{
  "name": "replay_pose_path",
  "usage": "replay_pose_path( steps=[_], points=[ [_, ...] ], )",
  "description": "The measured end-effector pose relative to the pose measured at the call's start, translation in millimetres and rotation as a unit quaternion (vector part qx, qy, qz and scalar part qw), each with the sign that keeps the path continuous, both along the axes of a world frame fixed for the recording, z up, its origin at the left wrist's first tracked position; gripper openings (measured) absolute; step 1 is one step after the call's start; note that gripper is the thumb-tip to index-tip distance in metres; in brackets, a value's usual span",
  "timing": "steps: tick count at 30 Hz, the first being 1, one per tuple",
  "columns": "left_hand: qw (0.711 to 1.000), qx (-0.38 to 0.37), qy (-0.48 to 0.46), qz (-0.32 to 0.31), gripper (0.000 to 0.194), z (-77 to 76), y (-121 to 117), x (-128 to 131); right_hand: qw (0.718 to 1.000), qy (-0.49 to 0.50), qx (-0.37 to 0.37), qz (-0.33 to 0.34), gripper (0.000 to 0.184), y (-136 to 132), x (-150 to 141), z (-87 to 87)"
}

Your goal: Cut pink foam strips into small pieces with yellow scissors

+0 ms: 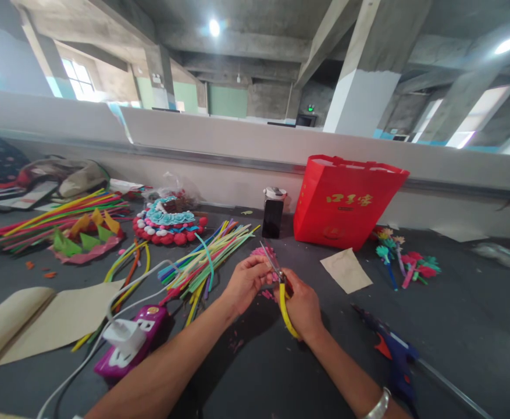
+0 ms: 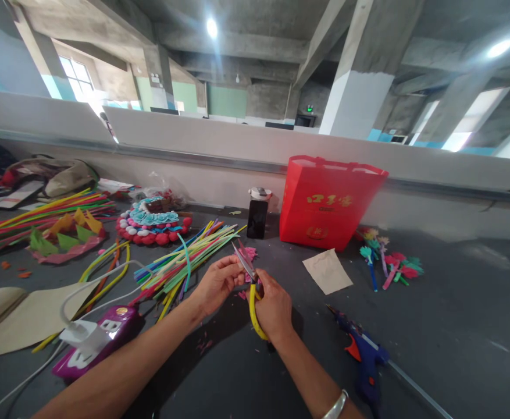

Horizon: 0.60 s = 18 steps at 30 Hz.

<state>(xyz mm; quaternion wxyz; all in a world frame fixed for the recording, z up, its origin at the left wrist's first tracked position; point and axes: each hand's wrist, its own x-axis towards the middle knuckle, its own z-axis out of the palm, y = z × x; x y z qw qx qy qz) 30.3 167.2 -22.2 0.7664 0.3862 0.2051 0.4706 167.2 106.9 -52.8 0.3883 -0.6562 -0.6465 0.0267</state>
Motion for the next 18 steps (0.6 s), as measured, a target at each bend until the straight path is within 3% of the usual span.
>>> replay_pose_path(
  steps=[6,12,18],
  points=[
    [1.0,-0.015,-0.004,0.002,0.018,-3.4,0,2,0.997,0.068,0.003,0.026,0.024,1,1,-3.5],
    [1.0,-0.018,0.005,-0.001,0.019,-1.5,0,0,0.996,0.074,0.044,-0.012,0.024,4,11,-1.7],
    [0.986,0.097,0.127,0.055,0.016,-6.0,-3,4,0.988,0.112,0.101,-0.019,0.031,4,12,0.7]
  ],
)
